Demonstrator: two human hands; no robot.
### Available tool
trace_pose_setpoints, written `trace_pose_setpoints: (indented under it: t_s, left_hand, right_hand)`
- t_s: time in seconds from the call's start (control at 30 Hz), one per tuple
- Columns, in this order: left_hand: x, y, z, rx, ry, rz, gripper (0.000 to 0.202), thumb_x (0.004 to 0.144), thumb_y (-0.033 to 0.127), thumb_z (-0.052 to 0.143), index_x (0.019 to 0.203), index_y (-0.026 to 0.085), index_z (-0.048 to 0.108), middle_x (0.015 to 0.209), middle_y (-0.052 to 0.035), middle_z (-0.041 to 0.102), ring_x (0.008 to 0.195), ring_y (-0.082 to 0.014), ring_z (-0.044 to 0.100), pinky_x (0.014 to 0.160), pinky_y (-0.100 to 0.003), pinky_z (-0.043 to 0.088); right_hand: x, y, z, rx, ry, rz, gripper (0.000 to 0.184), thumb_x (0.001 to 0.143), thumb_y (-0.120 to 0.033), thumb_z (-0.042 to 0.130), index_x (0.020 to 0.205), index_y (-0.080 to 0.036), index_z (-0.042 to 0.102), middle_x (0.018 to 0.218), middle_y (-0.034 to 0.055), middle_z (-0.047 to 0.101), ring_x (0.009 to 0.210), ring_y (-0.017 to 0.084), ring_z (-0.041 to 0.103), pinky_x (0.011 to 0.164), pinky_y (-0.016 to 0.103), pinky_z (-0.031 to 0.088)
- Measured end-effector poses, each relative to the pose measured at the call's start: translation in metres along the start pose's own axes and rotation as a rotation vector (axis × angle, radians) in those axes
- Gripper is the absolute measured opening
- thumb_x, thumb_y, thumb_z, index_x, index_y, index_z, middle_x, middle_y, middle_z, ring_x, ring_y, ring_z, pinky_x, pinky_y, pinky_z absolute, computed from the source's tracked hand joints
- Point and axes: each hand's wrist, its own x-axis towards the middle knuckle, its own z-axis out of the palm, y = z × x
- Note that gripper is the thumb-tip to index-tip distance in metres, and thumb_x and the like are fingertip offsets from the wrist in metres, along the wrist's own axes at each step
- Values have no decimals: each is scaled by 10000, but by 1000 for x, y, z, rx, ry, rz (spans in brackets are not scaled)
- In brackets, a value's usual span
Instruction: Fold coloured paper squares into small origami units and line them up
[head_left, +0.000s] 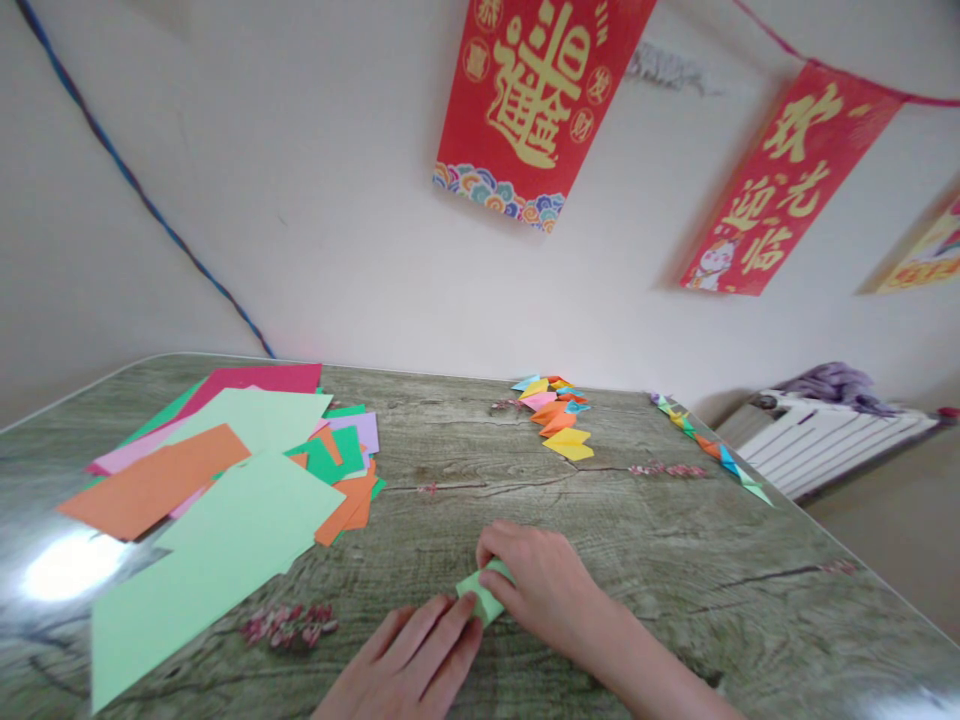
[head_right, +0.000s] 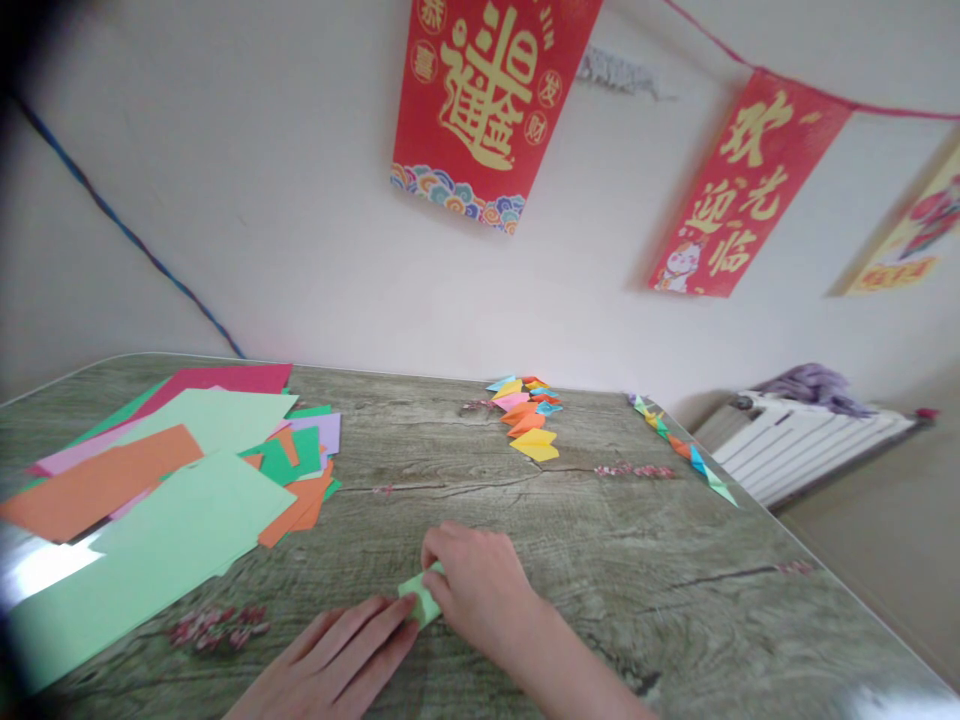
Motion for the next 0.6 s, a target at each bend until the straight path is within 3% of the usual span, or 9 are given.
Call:
trace_pose_setpoints:
  t_s: [0.17, 0.3, 0.47, 0.6]
  left_hand:
    - [1, -1, 0, -2, -16, 6, 664, 703, -8, 413, 1325, 196, 523, 1339, 15, 627, 1132, -178, 585, 890, -298, 467]
    - [1, 0, 1, -23, -10, 2, 577, 783, 24, 439, 1326, 196, 529, 1346, 9, 622, 1135, -180, 583, 900, -294, 461]
    - [4, 0, -2, -80, -31, -31, 382, 939, 173, 426, 1289, 217, 573, 1317, 11, 644, 1117, -184, 602, 901, -296, 474]
    - [3, -1, -2, -79, -48, -29, 499, 864, 66, 434, 1321, 235, 542, 1345, 16, 620, 1157, -179, 577, 937, -293, 464]
  right_hand:
    - [-4, 3, 3, 81, 29, -13, 94, 868, -173, 556, 931, -228, 600, 933, -5, 652, 866, 171, 626, 738, 251, 412]
    - [-15, 4, 4, 192, 77, -65, 327, 802, -182, 638, 1118, -219, 561, 1111, 30, 594, 1009, 191, 577, 870, 289, 437]
    - [-26, 1, 12, 211, 152, -27, 470, 748, -131, 645, 1199, -201, 534, 1201, 68, 536, 1161, 240, 465, 1026, 388, 350]
    - [-27, -1, 15, 238, 149, 35, 530, 716, -103, 600, 1226, -228, 526, 1218, 67, 517, 1157, 262, 452, 1031, 438, 319]
